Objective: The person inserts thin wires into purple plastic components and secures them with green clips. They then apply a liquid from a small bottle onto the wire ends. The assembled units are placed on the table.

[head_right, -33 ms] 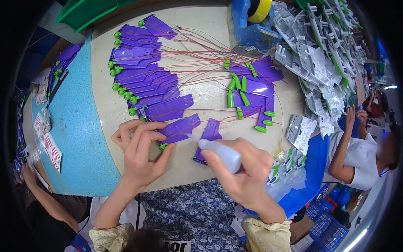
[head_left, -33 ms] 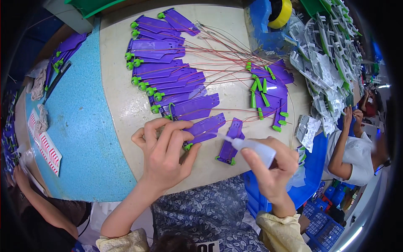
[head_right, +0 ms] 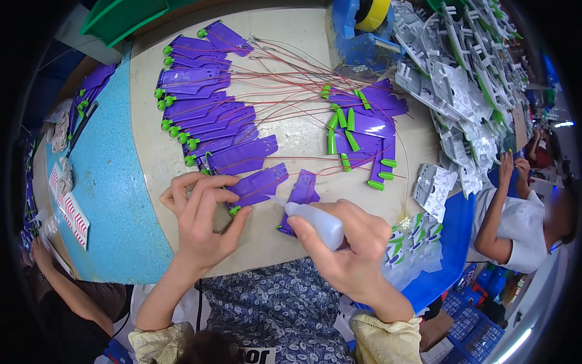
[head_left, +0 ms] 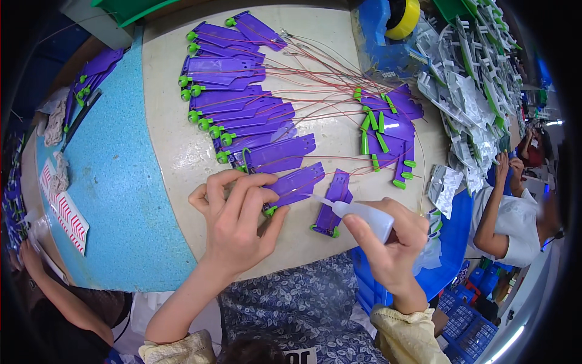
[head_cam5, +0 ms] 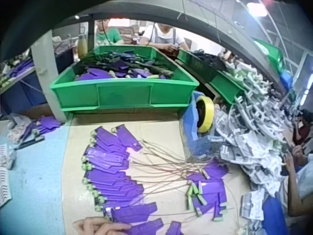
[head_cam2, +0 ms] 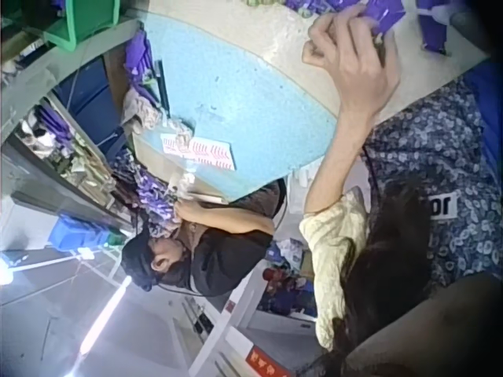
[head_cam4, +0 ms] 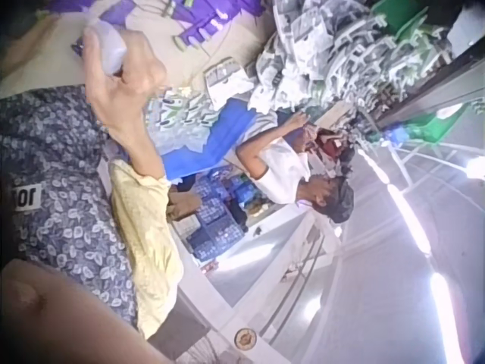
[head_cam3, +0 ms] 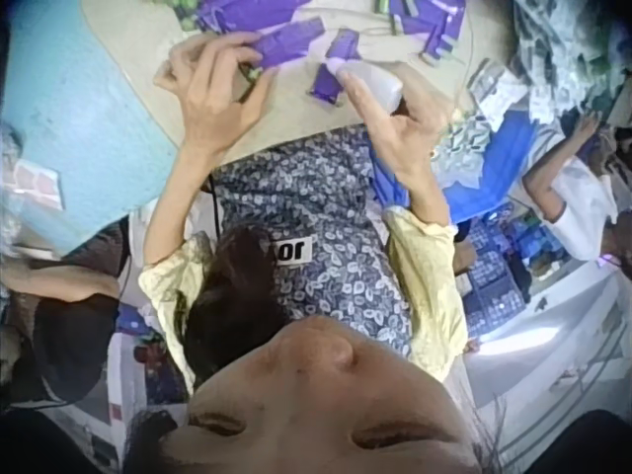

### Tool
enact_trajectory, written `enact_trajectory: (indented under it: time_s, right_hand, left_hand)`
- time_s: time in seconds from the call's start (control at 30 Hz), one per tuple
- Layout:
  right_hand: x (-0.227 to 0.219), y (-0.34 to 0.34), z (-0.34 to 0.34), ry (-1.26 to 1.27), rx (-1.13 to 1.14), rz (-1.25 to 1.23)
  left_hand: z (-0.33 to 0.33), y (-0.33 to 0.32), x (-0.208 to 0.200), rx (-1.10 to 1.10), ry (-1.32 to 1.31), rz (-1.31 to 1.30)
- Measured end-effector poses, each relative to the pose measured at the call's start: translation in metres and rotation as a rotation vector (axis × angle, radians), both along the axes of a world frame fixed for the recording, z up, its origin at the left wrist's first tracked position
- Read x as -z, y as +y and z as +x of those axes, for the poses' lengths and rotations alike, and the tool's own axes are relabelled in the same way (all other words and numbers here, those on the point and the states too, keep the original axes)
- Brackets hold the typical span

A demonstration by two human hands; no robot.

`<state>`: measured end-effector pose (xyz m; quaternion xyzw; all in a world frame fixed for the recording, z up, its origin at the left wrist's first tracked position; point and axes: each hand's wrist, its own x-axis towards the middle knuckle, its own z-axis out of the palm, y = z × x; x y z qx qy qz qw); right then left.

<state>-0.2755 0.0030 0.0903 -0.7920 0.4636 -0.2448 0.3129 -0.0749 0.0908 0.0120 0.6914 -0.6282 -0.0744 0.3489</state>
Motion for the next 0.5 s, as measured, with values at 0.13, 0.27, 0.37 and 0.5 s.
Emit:
enact_trajectory:
  time_s: [0.13, 0.27, 0.37, 0.5]
  right_hand:
    - [-0.004, 0.0, -0.016, -0.083, 0.186, 0.121]
    - [-0.011, 0.004, -0.025, -0.22, 0.195, 0.148]
    - [-0.011, 0.012, -0.026, -0.171, 0.075, 0.098]
    - [0.003, 0.019, -0.016, -0.078, -0.068, 0.003]
  left_hand:
    - [-0.008, 0.004, 0.0, 0.08, -0.011, -0.04]
    - [-0.041, 0.027, -0.004, 0.128, -0.064, 0.014]
    - [-0.033, 0.031, 0.004, 0.002, -0.122, 0.013]
    - [-0.024, 0.031, -0.002, 0.008, 0.011, 0.031]
